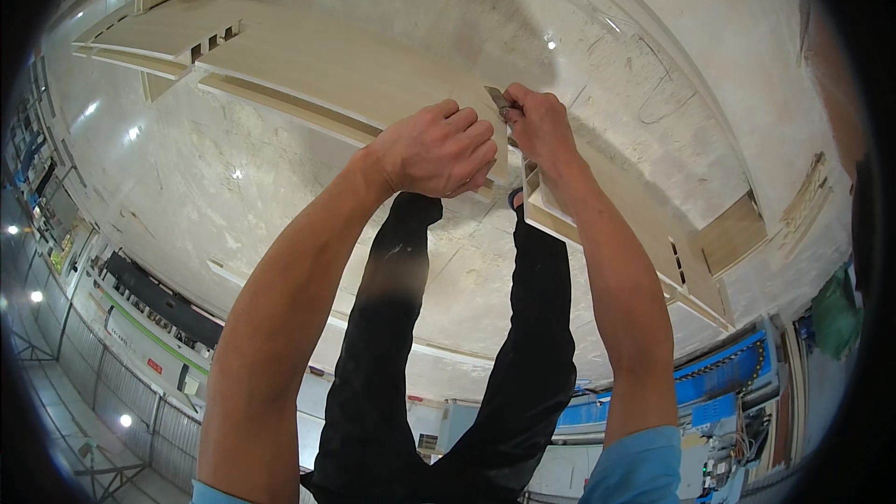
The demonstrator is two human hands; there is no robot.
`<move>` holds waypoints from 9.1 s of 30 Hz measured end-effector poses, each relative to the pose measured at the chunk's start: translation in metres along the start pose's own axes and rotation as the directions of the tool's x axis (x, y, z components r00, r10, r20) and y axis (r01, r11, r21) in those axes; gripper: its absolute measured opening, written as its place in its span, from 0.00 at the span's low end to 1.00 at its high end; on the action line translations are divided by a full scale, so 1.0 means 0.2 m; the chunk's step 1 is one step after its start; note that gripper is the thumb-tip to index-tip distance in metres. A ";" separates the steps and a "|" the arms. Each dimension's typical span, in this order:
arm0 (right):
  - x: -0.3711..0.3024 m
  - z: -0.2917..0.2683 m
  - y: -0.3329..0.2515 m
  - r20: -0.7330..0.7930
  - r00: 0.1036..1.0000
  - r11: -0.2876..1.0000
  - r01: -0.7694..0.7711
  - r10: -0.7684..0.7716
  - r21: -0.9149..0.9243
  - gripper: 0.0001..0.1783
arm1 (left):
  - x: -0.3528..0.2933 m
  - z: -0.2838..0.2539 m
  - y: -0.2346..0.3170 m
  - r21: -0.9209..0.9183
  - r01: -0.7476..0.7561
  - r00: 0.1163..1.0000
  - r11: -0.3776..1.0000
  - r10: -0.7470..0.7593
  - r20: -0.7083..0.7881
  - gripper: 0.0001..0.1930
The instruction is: The person assembles a wooden furniture frame on the floor, using a utility knife to scrape and smooth edges and joints. They repeatedly reposition the frame and trim small sections to fit components together.
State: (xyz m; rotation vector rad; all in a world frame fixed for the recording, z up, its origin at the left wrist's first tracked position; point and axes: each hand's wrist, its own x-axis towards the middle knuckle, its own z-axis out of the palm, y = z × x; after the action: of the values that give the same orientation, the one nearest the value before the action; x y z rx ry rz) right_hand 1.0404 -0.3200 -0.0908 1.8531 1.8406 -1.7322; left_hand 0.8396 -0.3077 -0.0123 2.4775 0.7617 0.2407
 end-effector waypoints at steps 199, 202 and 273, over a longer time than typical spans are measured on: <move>-0.13 -0.23 0.21 0.379 0.888 0.912 0.356 -0.260 -0.207 0.19 | -0.03 0.16 0.17 0.103 0.548 0.789 0.830 -0.472 -0.394 0.17; -0.26 -0.34 0.11 0.413 0.823 0.885 0.459 -0.390 -0.078 0.19 | -0.02 0.16 0.17 0.118 0.544 0.796 0.830 -0.467 -0.385 0.17; -0.11 -0.22 0.34 0.302 0.910 0.916 0.351 -0.285 -0.195 0.15 | -0.02 0.15 0.18 0.064 0.571 0.782 0.819 -0.518 -0.347 0.17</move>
State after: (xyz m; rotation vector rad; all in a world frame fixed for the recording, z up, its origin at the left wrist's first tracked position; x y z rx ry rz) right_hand 1.1225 -0.3282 -0.1020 1.2130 2.2146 -1.6408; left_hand 0.8626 -0.3489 -0.0177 2.2599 1.6632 0.3707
